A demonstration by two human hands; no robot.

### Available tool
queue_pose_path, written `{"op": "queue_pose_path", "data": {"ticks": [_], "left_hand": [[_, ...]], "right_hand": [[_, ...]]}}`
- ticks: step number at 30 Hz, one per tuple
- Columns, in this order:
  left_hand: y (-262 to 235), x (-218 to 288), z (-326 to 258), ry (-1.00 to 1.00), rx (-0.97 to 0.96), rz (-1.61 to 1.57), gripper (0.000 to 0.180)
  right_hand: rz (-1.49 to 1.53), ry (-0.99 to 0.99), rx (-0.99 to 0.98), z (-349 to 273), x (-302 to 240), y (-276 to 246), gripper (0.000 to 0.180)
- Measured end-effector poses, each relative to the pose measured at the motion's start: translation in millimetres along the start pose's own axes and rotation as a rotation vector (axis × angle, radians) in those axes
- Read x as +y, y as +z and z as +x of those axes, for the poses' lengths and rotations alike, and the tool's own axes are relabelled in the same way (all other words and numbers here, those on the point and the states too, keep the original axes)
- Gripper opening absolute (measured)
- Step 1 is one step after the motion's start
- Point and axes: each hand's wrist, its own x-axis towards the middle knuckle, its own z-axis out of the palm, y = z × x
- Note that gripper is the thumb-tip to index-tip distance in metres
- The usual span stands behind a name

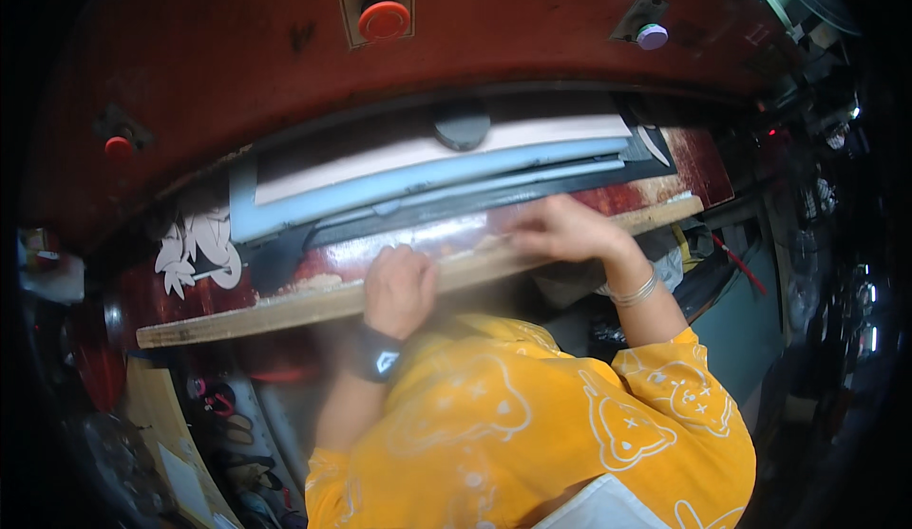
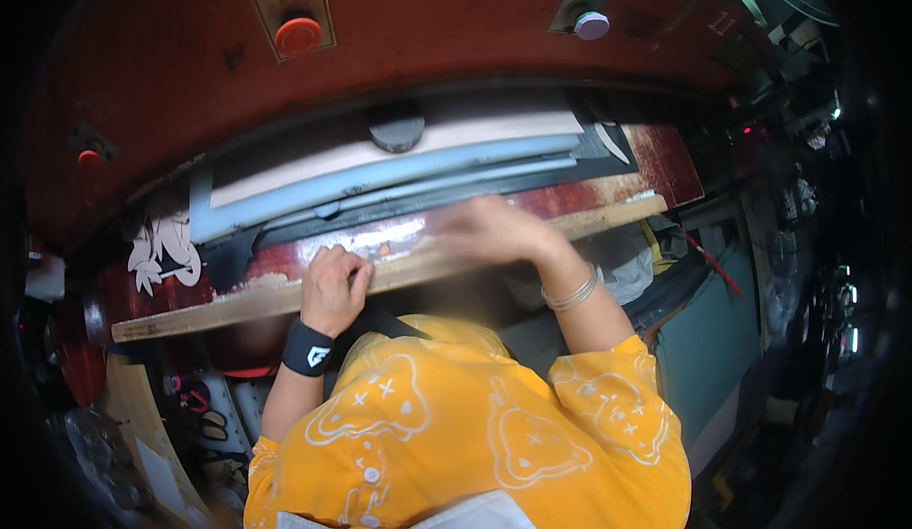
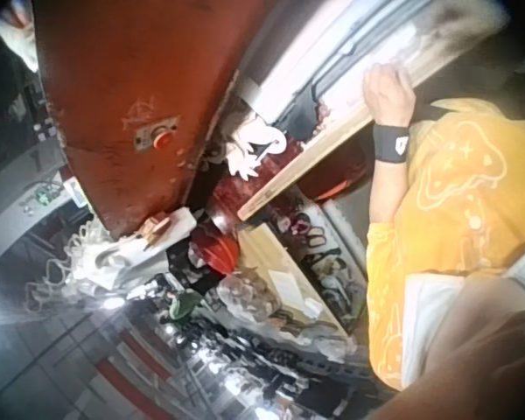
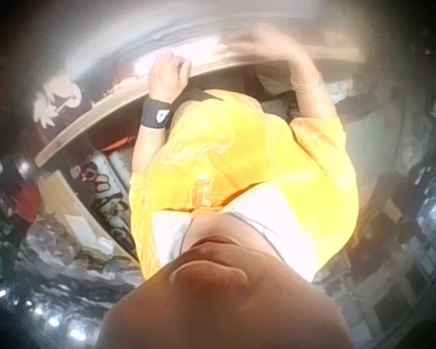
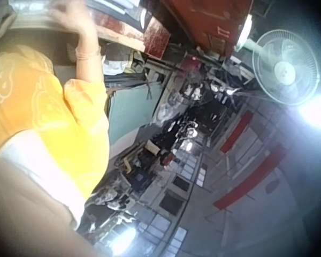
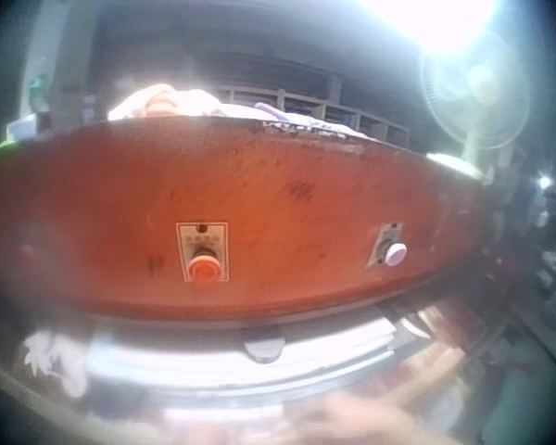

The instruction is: The person places a white sheet with pre-cut shapes onto a red machine, rubs the surface with a gray tool, and then peels away the excess material to reveal the cut shapes. The person repeats this process for multiple sections of the sheet.

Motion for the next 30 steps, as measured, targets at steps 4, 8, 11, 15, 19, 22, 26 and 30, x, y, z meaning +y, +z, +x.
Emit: {"op": "queue_pose_path", "data": {"ticks": [4,8,11,15,19,22,26,30], "left_hand": [[-12.0,-3.3,25.0,-0.031,-0.208,-0.039,0.008],[-17.1,-12.8,63.8,0.118,-0.149,-0.007,0.022],[-20.1,-22.7,84.7,0.095,-0.143,0.123,0.05],[-21.7,-31.2,88.5,0.023,-0.213,0.141,0.054],[-19.1,-34.3,83.8,0.014,-0.209,0.138,0.054],[-18.5,-34.5,83.4,0.022,-0.198,0.141,0.053],[-20.4,-34.0,85.6,0.025,-0.2,0.125,0.054],[-21.0,-35.9,86.4,0.029,-0.201,0.103,0.053]], "right_hand": [[-0.017,-0.076,0.564,77.6,-9.2,-35.6,0.051],[-0.308,-0.014,0.639,157.3,-25.7,-27.0,0.066],[-0.241,-0.031,0.639,170.5,-25.5,-33.0,0.068],[0.147,-0.097,0.584,147.4,-5.5,-65.0,0.063],[-0.024,-0.021,0.661,128.9,15.3,-78.7,0.061],[-0.224,0.028,0.713,130.7,21.3,-74.5,0.06],[-0.374,0.097,0.695,139.2,18.0,-65.4,0.059],[-0.357,0.081,0.697,137.7,21.7,-64.7,0.062]]}}
